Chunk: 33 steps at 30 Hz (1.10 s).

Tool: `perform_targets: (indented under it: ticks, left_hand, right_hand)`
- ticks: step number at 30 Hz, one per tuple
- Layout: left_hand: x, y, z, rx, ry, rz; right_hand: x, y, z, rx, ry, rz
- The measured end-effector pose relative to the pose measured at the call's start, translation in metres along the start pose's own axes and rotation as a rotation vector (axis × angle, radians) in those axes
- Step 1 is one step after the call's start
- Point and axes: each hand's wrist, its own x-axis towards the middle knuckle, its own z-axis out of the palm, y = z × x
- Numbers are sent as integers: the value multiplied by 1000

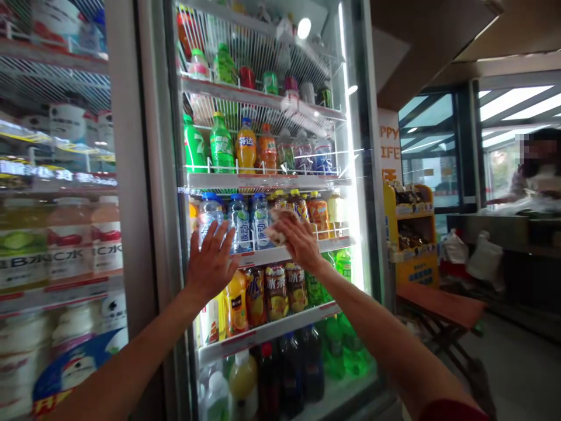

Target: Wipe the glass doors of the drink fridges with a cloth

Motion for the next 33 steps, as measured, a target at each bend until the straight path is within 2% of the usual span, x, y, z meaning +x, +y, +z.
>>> perform_targets:
  ticks: [1,3,4,5,6,9,10,11,14,15,16,17,20,21,22,25,26,27,28,31,32,33]
  left_hand:
    - [3,-2,-1,2,-3,-9]
    - [14,-6,-4,12,2,-40]
    - [21,-8,-6,19,2,-57]
    - [28,-9,-6,25,7,-63]
    - [34,-11,-7,30,11,-61]
    - [48,-14,-7,33,22,-44]
    - [51,-14,-6,32,22,-38]
    - [52,-14,-6,31,18,-31]
    - [51,-13,-7,35,13,-26]
    - [50,-13,-8,39,19,-28]
    - [50,-12,-8,43,26,-30]
    - [50,-12,-9,47,34,-32]
    - [51,-17,-13,68,21,-11]
    - [53,-20,-15,85,17,-7]
    - [55,-24,-17,108,18,-8]
    - [63,-34,-22,178,25,-16]
    - [65,-36,-23,195,20,-9]
    - [68,-38,-25,205,15,-2]
    - [69,-40,-26,213,9,6]
    - [70,-41,-30,226,-1,21]
    - [70,-42,-32,227,-7,23]
    - [69,-42,-33,227,-17,20]
  right_hand:
    - [3,7,-2,-41,80,122]
    - [11,21,-2,-126,301,479]
    - [16,23,-1,-148,369,593]
    - [21,22,1,-151,381,619]
    - [24,18,4,-135,334,547]
    - [29,5,7,-45,62,114]
    - [31,5,7,-33,31,65]
    - [35,8,6,-34,57,105]
    - [54,18,9,-63,323,491]
    - [61,16,11,-58,365,538]
    - [69,10,14,-46,352,492]
    - [75,2,16,-31,291,366]
    - [86,-18,16,4,6,-139]
    - [89,-18,14,4,-43,-193]
    - [94,-15,11,-1,-35,-136]
    - [111,-1,6,-39,195,382]
    - [116,-2,7,-45,260,504]
    - [121,-7,10,-42,282,532]
    - [123,-15,13,-32,253,458]
    - [117,-36,19,12,19,-14]
    - [114,-36,19,16,-33,-103]
    - [110,-30,16,8,-36,-92]
